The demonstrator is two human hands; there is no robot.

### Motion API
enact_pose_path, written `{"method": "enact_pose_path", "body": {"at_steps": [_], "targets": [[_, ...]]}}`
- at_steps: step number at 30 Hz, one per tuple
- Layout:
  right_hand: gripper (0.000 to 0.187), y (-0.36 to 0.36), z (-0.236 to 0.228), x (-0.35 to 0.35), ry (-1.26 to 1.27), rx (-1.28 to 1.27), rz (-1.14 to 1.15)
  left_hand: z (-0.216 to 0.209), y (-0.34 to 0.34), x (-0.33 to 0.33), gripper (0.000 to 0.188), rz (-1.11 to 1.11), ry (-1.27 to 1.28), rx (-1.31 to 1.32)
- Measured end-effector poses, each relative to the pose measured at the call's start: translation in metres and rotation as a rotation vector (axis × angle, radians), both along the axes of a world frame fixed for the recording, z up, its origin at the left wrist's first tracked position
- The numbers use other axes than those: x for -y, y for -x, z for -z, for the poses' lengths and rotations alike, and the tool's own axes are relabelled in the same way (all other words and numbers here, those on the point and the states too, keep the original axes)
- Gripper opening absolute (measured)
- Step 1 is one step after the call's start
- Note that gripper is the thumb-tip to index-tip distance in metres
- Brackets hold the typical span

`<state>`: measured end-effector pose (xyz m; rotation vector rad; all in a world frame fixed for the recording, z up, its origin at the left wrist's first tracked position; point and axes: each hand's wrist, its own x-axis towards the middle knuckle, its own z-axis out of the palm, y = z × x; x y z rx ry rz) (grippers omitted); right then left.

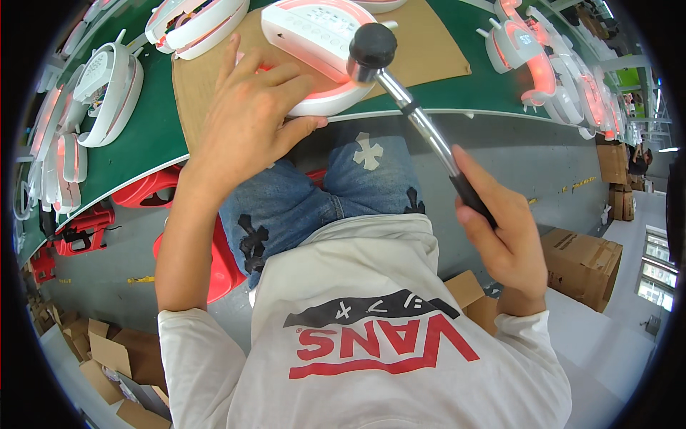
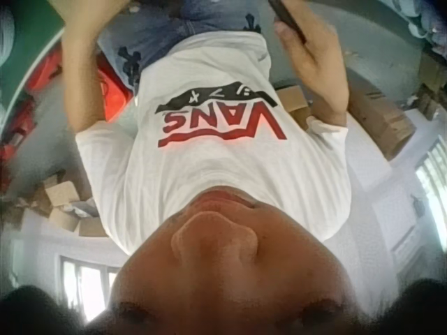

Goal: The person assembles electronic devices by fitting plastic casing components together by hand and tapping the pieces into place using a small mallet.

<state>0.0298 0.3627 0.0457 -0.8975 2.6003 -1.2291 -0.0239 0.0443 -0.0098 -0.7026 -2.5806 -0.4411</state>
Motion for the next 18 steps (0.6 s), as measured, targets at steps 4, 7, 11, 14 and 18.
{"method": "enact_pose_path", "body": {"at_steps": [4, 7, 11, 14, 18], "targets": [[0.060, 0.000, -0.008, 0.007, 0.057, 0.227, 0.037, -0.007, -0.008, -0.001, 0.037, -0.045, 0.063, 0.012], [0.059, -0.006, -0.005, 0.011, 0.171, 0.389, 0.125, -0.006, -0.016, -0.029, 0.040, -0.184, 0.046, -0.049], [0.059, -0.008, -0.007, 0.009, 0.256, 0.472, 0.177, 0.017, -0.009, -0.052, 0.035, -0.358, -0.022, -0.099], [0.059, -0.004, -0.016, 0.001, 0.212, 0.465, 0.174, 0.022, -0.003, -0.051, 0.031, -0.363, -0.066, -0.186], [0.060, 0.002, -0.021, -0.003, 0.130, 0.351, 0.152, 0.023, 0.000, -0.039, 0.028, -0.246, -0.098, -0.221]]}}
